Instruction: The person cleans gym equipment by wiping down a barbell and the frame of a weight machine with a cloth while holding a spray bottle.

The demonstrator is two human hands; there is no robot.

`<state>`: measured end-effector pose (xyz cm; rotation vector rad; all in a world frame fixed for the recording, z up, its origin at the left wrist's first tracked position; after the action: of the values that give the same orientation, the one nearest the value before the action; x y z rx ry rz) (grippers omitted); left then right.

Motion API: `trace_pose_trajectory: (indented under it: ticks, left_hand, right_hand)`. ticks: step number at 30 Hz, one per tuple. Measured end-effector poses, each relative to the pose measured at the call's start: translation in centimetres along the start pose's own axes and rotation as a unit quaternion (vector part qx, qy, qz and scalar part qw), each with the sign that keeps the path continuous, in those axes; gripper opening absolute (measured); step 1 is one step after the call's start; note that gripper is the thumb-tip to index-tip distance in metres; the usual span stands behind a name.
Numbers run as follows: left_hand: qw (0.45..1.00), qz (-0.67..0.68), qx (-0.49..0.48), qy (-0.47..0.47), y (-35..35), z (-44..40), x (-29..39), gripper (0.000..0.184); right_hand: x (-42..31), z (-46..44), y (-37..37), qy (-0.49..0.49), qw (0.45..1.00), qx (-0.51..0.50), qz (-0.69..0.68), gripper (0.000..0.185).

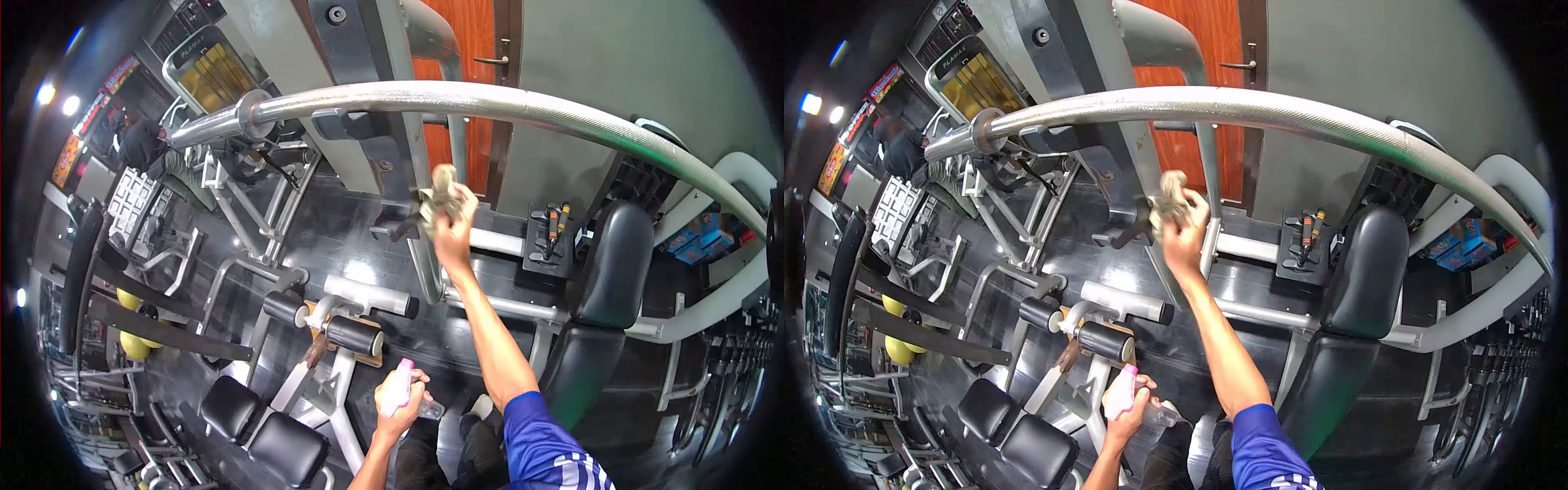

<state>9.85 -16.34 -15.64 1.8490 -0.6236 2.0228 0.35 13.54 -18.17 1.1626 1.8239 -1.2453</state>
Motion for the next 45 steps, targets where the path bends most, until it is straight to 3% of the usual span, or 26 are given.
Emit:
trace_pose_trajectory:
  ticks: [3,4,5,8,10,11,12,13,15,17,18,19,20,22,25,26,27,29,31,32,33,36,37,40,43,45]
  left_hand:
    - [0.999,0.018,0.041,-0.007,-0.1,0.7,-1.3,0.018]
    - [0.999,0.02,0.043,-0.008,-0.1,0.9,-1.2,0.017]
    - [0.999,0.021,0.047,-0.01,0.0,1.0,-1.1,0.017]
    - [0.999,-0.013,0.049,0.0,0.8,1.5,-1.9,0.018]
    - [0.998,-0.025,0.057,0.006,1.0,1.7,-2.1,0.018]
    - [0.998,-0.02,0.064,0.008,0.8,1.8,-2.0,0.018]
    - [0.997,-0.013,0.07,0.008,0.6,1.6,-2.0,0.018]
    - [0.997,0.0,0.073,0.006,0.7,1.6,-2.1,0.018]
    - [0.996,0.025,0.088,0.004,0.7,1.6,-2.1,0.018]
    - [0.995,0.033,0.092,-0.006,0.7,1.6,-1.8,0.018]
    - [0.995,0.036,0.097,-0.001,0.6,1.6,-1.6,0.019]
    - [0.994,0.037,0.101,0.003,0.4,1.6,-1.2,0.019]
    - [0.994,0.039,0.104,0.007,0.4,1.5,-1.0,0.019]
    - [0.994,0.046,0.103,0.006,0.2,1.3,-1.2,0.02]
    - [0.995,0.025,0.093,-0.003,0.6,1.1,-2.3,0.021]
    - [0.996,0.012,0.089,-0.007,0.8,1.1,-2.7,0.021]
    - [0.996,0.013,0.091,0.0,0.9,1.0,-2.9,0.021]
    - [0.995,0.014,0.096,0.012,1.2,1.1,-3.0,0.021]
    - [0.995,0.026,0.092,0.011,1.4,1.2,-3.0,0.021]
    - [0.995,0.033,0.09,0.011,1.4,1.3,-2.9,0.021]
    - [0.996,0.026,0.087,0.014,1.4,1.4,-2.6,0.021]
    - [0.997,0.006,0.078,0.023,1.1,1.6,-1.7,0.02]
    - [0.997,0.003,0.076,0.027,1.0,1.7,-1.7,0.02]
    - [0.996,0.01,0.078,0.028,0.7,1.6,-1.7,0.019]
    - [0.996,0.032,0.073,0.027,0.4,1.7,-1.3,0.019]
    - [0.997,0.035,0.07,0.027,0.3,1.6,-1.2,0.019]
  right_hand:
    - [-1.1,0.1,-1.5,0.128,0.982,-0.034,0.132,0.068]
    - [-0.1,0.6,-0.7,0.108,0.986,-0.035,0.123,0.05]
    - [1.3,1.5,0.4,0.108,0.982,-0.046,0.15,0.048]
    - [11.3,7.9,5.8,0.049,0.969,-0.052,0.235,0.04]
    - [18.6,12.2,10.1,0.106,0.928,-0.097,0.343,0.035]
    - [19.0,12.0,10.7,-0.146,0.975,-0.055,0.161,0.03]
    - [19.3,11.4,10.8,-0.381,0.924,-0.007,-0.039,0.024]
    - [18.8,11.1,10.6,-0.581,0.779,0.04,-0.234,0.02]
    - [16.0,6.4,8.9,-0.495,0.767,-0.121,-0.39,0.017]
    - [8.0,-0.1,3.7,-0.449,0.885,-0.091,-0.086,0.022]
    - [4.4,-2.6,1.5,-0.279,0.948,-0.146,-0.035,0.027]
    - [-0.5,-4.5,-0.1,-0.286,0.949,-0.135,-0.005,0.035]
    - [-2.5,-4.9,-1.6,-0.25,0.966,-0.057,-0.002,0.042]
    - [-1.7,-5.7,-2.4,-0.084,0.989,-0.076,0.097,0.048]
    - [3.6,-2.9,-0.9,-0.167,0.98,-0.055,0.098,0.052]
    - [8.1,-0.9,0.1,0.017,0.983,0.009,0.183,0.046]
    - [11.1,0.5,1.7,-0.153,0.981,-0.044,0.112,0.045]
    - [14.4,3.4,5.0,-0.405,0.909,-0.091,0.044,0.037]
    - [18.4,6.1,8.9,-0.557,0.817,-0.139,-0.057,0.026]
    - [20.4,7.2,10.7,-0.618,0.746,-0.19,-0.161,0.028]
    - [19.1,8.0,9.5,-0.6,0.783,-0.106,-0.127,0.036]
    - [16.7,6.5,7.9,-0.655,0.739,-0.002,-0.157,0.031]
    - [16.8,5.9,7.0,-0.647,0.744,0.046,-0.159,0.024]
    - [14.6,2.1,3.8,-0.489,0.861,0.006,-0.137,0.029]
    - [5.1,-2.6,-0.2,-0.316,0.948,-0.018,-0.04,0.033]
    - [1.2,-4.0,-1.9,-0.148,0.986,-0.044,-0.064,0.043]
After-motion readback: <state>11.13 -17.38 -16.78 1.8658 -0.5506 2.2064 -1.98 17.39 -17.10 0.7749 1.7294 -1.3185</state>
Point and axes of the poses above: each hand's wrist, its own z-axis away from the middle knuckle, its own y-axis out of the back of the hand, x = y × z, the point moved 1 cm from there along -z, towards the middle knuckle, and after that the axes turned 13 degrees about x, right-handed, at the moved point
